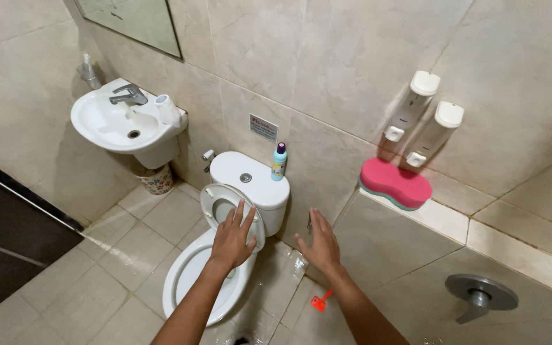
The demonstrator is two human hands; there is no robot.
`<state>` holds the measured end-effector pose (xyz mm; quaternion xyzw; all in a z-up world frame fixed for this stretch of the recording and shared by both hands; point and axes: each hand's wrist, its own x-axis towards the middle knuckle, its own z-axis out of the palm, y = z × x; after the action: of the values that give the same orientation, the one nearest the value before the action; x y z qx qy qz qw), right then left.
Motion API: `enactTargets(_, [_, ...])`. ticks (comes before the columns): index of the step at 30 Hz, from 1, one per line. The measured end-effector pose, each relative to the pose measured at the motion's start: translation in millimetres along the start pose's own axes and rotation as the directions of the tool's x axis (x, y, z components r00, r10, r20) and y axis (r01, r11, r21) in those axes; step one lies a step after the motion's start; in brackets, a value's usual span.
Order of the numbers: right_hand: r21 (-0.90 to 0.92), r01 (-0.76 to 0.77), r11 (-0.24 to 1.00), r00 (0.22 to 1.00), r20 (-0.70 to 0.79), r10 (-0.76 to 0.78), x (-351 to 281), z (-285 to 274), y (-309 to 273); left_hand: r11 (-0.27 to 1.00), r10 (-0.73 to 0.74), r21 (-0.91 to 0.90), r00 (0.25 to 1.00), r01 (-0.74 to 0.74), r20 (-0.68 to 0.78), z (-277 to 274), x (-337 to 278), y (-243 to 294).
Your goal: The person uses a handheld bidet sprayer to rinse the toilet bowl and surrounding floor area. They then open the toilet lid and seat, pick up a cleaning spray bottle, and prepare to apply the cleaner to the toilet.
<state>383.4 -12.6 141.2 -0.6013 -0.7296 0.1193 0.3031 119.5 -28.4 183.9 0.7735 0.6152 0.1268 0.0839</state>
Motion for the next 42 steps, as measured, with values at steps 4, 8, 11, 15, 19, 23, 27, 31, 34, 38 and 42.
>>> enactTargets(4, [0.000, -0.060, 0.998, 0.997, 0.038, 0.060, 28, 7, -8, 1.000, 0.000, -0.006, 1.000, 0.001, 0.023, 6, 24, -3])
enactTargets(8, [0.051, -0.102, 0.993, 0.994, 0.047, 0.100, 63, 21, -4, 1.000, 0.002, -0.005, 0.999, -0.002, 0.047, 14, 57, -7])
enactTargets(11, [0.104, -0.108, 0.989, 0.994, 0.041, 0.104, 94, 38, 4, 1.000, -0.007, -0.022, 0.997, 0.008, 0.071, 19, 90, -13])
enactTargets(15, [0.198, -0.071, 0.978, 0.997, -0.016, 0.075, 138, 72, 26, 0.997, -0.033, -0.060, 0.991, 0.041, 0.128, 19, 137, -17])
enactTargets(19, [0.307, 0.027, 0.951, 0.994, -0.113, 0.008, 174, 113, 48, 0.997, -0.015, -0.067, 0.988, 0.026, 0.155, 39, 184, -28])
enactTargets(23, [0.318, -0.031, 0.948, 0.989, -0.125, 0.074, 207, 150, 64, 0.998, -0.004, -0.065, 0.989, 0.014, 0.148, 48, 223, -30])
enactTargets(27, [0.323, -0.098, 0.941, 0.975, -0.158, 0.156, 226, 183, 76, 0.998, -0.006, -0.059, 0.988, 0.015, 0.152, 55, 253, -30])
enactTargets(31, [0.317, -0.192, 0.929, 0.965, -0.113, 0.238, 238, 185, 60, 0.996, 0.011, -0.086, 0.993, -0.002, 0.115, 62, 271, -30])
enactTargets(34, [0.362, -0.201, 0.910, 0.951, -0.150, 0.269, 243, 192, 58, 0.991, 0.047, -0.124, 0.997, -0.039, 0.065, 65, 277, -30])
enactTargets(38, [0.469, -0.173, 0.866, 0.930, -0.212, 0.301, 246, 201, 59, 0.980, 0.074, -0.188, 0.996, -0.065, 0.044, 64, 279, -30])
enactTargets(42, [0.536, -0.217, 0.816, 0.922, -0.162, 0.351, 248, 210, 65, 0.967, 0.075, -0.245, 0.997, -0.071, 0.007, 63, 272, -32])
